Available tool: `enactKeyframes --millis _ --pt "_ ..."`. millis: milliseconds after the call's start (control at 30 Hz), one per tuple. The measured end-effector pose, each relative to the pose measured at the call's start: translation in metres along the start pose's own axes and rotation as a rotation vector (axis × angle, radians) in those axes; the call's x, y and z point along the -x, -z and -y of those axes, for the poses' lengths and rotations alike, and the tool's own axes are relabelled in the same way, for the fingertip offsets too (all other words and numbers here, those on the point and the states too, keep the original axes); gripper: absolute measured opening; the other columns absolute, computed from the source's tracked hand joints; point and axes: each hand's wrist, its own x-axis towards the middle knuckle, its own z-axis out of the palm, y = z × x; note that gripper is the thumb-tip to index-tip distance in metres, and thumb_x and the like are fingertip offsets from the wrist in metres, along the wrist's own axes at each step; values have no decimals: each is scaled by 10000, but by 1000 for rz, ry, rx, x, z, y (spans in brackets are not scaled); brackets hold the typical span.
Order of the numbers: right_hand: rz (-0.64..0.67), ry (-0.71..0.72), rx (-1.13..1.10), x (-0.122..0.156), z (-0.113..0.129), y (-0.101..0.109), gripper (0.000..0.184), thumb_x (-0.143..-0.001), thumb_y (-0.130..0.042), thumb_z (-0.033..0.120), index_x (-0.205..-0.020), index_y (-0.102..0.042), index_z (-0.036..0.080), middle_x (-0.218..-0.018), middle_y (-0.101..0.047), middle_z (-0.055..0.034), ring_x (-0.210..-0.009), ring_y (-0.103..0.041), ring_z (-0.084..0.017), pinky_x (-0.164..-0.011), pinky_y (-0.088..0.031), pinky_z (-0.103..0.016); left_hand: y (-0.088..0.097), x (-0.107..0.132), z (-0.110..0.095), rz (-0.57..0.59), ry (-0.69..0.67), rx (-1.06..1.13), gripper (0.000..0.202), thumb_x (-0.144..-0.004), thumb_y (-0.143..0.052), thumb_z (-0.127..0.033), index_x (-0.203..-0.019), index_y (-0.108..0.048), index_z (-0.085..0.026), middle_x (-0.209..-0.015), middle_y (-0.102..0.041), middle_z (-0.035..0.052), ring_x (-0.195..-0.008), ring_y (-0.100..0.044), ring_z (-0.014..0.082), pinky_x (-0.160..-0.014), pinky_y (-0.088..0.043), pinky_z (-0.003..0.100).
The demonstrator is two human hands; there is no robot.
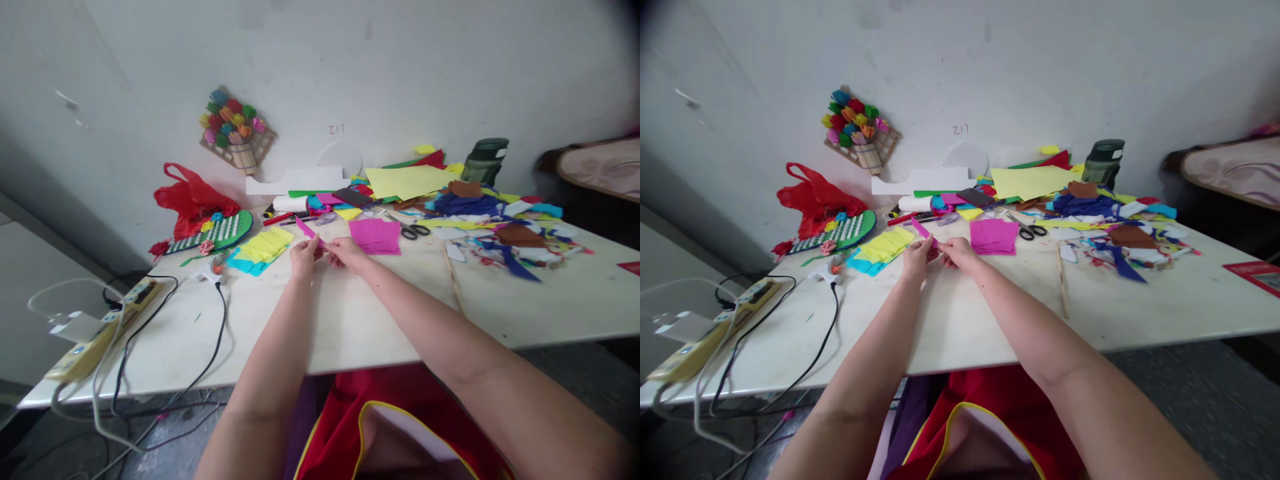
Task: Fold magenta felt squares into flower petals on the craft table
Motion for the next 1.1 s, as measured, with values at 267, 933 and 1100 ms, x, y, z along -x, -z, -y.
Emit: enactKeyframes --millis 267,933,1100 --pt "6 24 87 -2 -1 -2 197 -861 -511 247 -685 -534 161 -452 -566 44 -314 -467 -57 -319 -324 -162 -1 -5 4 -33 -26 -12 184 -682 -648 -288 -626 -583 -126 -541 -588 7 -505 -557 90 -594 -476 242" --pt "-491 219 920 -8 9 57 246 -835 -437 273 -833 -667 185 -805 -700 -63 -762 -619 -172 -619 -419 -230 38 -35 8 -109 -75 -552 129 -648 -628 -213 -773 -598 -212 -640 -646 15 -520 -516 126 -538 -351 219" --pt "-609 120 1026 -10 10 77 262 -788 -470 237 -939 -683 219 -953 -695 -67 -873 -607 -206 -696 -424 -269 40 -36 6 -148 -85 -568 157 -631 -627 -190 -785 -628 -216 -584 -624 6 -505 -488 134 -559 -341 230"
